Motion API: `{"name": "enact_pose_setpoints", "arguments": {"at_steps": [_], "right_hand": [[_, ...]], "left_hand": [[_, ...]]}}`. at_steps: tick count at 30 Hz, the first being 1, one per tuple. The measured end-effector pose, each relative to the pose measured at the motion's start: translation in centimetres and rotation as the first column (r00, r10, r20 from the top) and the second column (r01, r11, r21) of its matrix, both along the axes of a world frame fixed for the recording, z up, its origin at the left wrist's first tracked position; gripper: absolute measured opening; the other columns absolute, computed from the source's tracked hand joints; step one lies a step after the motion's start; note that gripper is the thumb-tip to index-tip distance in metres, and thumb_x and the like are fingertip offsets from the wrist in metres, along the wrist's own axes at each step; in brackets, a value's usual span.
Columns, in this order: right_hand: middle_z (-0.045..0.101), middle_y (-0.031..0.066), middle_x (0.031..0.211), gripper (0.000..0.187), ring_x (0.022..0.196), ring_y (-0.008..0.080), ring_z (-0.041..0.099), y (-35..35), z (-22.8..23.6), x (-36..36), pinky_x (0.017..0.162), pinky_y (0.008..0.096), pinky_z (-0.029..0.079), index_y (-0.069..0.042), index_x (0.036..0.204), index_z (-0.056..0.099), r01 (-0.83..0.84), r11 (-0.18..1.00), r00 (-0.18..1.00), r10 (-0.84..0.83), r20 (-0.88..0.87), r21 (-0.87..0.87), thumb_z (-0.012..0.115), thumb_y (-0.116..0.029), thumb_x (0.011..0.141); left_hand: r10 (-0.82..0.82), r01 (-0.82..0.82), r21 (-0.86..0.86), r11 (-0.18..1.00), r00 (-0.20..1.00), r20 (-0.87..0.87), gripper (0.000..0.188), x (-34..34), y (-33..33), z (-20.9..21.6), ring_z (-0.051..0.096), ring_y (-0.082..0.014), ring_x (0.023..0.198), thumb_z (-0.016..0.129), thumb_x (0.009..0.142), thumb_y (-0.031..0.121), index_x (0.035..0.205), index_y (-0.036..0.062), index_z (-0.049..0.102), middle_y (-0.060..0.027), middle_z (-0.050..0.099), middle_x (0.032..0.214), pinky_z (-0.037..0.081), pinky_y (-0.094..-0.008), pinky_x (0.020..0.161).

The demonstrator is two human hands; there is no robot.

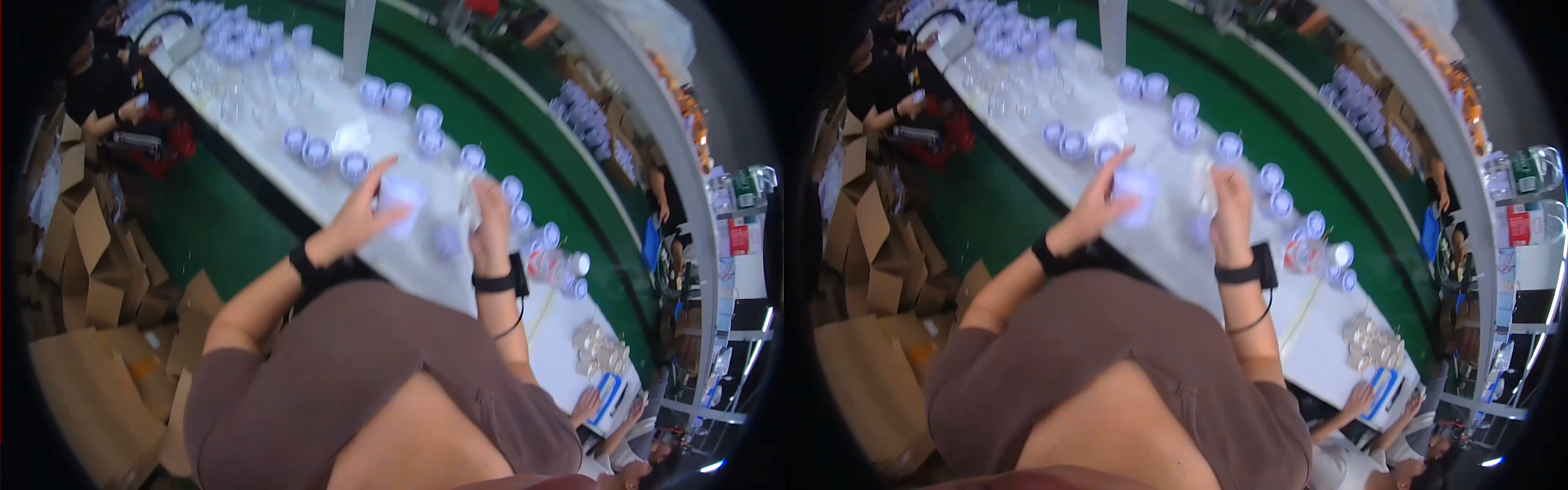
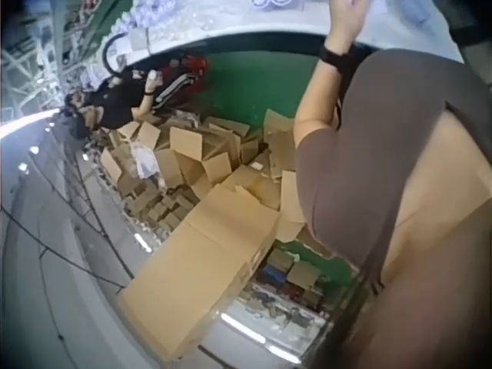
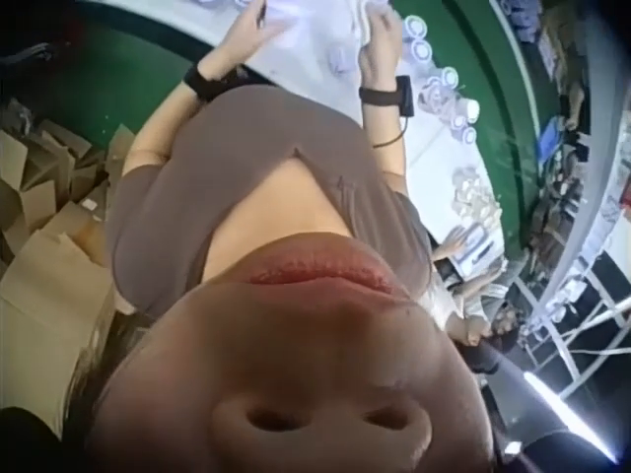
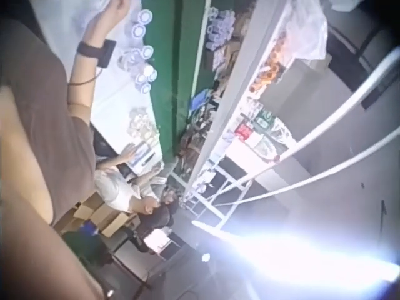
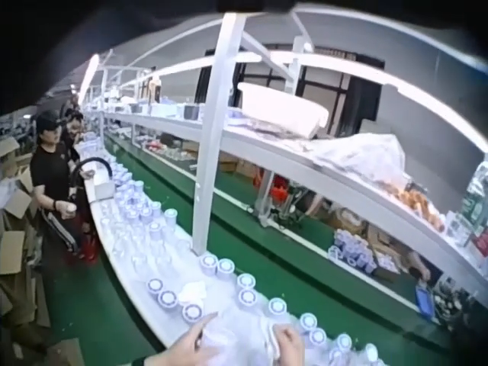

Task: The person removes a plastic bag from a box, takes out a white component, and wipes it with a cloth. They repeat this process with other components, occasionally dampening the cloth with liquid from a bottle.

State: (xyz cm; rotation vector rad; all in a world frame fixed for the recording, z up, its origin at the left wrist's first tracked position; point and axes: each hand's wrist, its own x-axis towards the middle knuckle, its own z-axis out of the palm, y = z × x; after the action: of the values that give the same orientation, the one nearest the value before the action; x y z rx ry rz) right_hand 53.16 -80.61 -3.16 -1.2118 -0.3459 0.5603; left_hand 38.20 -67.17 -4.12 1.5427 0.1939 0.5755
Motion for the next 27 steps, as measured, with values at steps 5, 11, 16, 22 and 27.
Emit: {"name": "enact_pose_setpoints", "arguments": {"at_steps": [5, 11, 16, 22, 27], "right_hand": [[0.055, 0.0060, 0.089, 0.018, 0.080, 0.0123, 0.051, 1.7, 3.3, -5.5, 0.069, 0.0249, 0.040, 0.001, 0.094, 0.051, 0.150, 0.989, 0.649, -0.081, 0.756, -0.023, 0.042, -0.010, 0.084], [0.055, 0.0127, 0.084, 0.019, 0.071, 0.0254, 0.052, 3.9, 0.8, -6.3, 0.069, 0.0300, 0.042, 0.001, 0.093, 0.051, 0.210, 0.976, 0.126, 0.027, 0.992, -0.053, 0.036, -0.006, 0.084], [0.058, 0.0101, 0.081, 0.026, 0.068, 0.0182, 0.054, 1.3, -0.8, -9.5, 0.064, 0.0266, 0.042, 0.003, 0.088, 0.052, -0.182, 0.922, 0.859, 0.319, 0.400, -0.342, 0.036, -0.017, 0.087], [0.056, 0.0073, 0.075, 0.026, 0.063, 0.0138, 0.052, 1.2, 0.3, -5.3, 0.061, 0.0243, 0.042, 0.004, 0.085, 0.054, -0.186, 0.982, 0.972, 0.187, -0.141, 0.020, 0.041, -0.018, 0.086], [0.055, 0.0058, 0.075, 0.014, 0.068, 0.0141, 0.051, 0.2, 3.1, -3.1, 0.058, 0.0255, 0.041, -0.002, 0.087, 0.057, 0.133, 0.991, 0.814, -0.118, 0.569, 0.015, 0.050, -0.011, 0.079]], "left_hand": [[-0.085, -0.008, -0.531, 0.848, 0.985, -0.151, 0.036, 0.9, -0.6, 1.3, 0.049, -0.0101, 0.072, 0.038, 0.085, 0.032, 0.104, 0.0021, 0.042, -0.0061, 0.049, 0.090, 0.042, -0.0219, 0.051], [0.124, -0.124, -0.579, 0.806, 0.992, -0.040, 0.036, 1.4, -2.1, 0.4, 0.051, -0.0101, 0.069, 0.027, 0.088, 0.033, 0.096, 0.0041, 0.047, -0.0032, 0.054, 0.081, 0.041, -0.0246, 0.053], [0.166, -0.165, -0.462, 0.871, 0.985, -0.040, 0.038, 2.0, -0.9, 0.8, 0.050, -0.0117, 0.074, 0.030, 0.088, 0.036, 0.096, 0.0025, 0.047, -0.0058, 0.052, 0.086, 0.042, -0.0254, 0.059], [0.003, 0.048, -0.636, 0.771, 0.997, 0.080, 0.040, 2.5, 0.7, 3.5, 0.051, -0.0138, 0.087, 0.029, 0.088, 0.037, 0.106, 0.0035, 0.042, -0.0079, 0.051, 0.097, 0.044, -0.0284, 0.067], [-0.167, 0.115, -0.743, 0.660, 0.986, 0.004, 0.037, 1.8, 1.1, 4.3, 0.052, -0.0183, 0.089, 0.040, 0.085, 0.032, 0.104, 0.0006, 0.044, -0.0125, 0.051, 0.097, 0.044, -0.0309, 0.075]]}}
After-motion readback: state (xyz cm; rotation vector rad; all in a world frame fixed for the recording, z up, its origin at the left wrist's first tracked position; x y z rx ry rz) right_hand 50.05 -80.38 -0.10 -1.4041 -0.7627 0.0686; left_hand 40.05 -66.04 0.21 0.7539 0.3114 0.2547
